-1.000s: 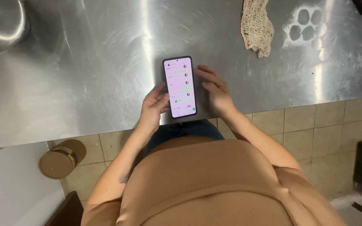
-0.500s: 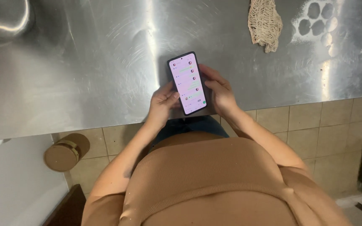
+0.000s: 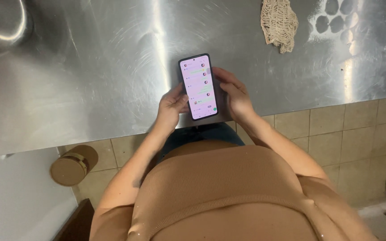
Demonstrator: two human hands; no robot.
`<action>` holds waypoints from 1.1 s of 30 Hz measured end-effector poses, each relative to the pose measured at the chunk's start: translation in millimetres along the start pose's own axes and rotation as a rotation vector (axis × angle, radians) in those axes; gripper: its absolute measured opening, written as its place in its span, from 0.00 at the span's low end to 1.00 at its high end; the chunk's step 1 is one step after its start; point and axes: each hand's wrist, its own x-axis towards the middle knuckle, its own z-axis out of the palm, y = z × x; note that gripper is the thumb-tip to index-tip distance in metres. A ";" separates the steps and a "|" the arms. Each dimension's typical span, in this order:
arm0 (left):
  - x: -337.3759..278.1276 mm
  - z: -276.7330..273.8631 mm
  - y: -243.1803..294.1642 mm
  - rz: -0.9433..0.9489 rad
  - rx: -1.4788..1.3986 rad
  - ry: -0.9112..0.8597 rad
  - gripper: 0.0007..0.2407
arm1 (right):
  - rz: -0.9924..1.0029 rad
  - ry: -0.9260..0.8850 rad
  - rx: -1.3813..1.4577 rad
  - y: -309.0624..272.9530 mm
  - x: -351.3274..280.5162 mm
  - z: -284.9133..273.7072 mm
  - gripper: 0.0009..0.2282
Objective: The recorder is seen wiping down a stainless steel workbench, organizing mixing bowls, and opening an ingredient bucket in a bakery.
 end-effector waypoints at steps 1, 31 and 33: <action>-0.9 2.6 4.4 0.001 0.002 -0.005 0.21 | 0.001 0.006 -0.001 5.3 -0.4 -2.3 0.20; 30.0 -18.8 19.5 -0.049 0.044 0.007 0.19 | 0.046 0.060 -0.005 10.9 28.3 -0.7 0.17; 31.6 -16.3 23.9 -0.049 0.052 -0.006 0.19 | 0.072 0.070 0.026 12.7 29.1 -1.8 0.17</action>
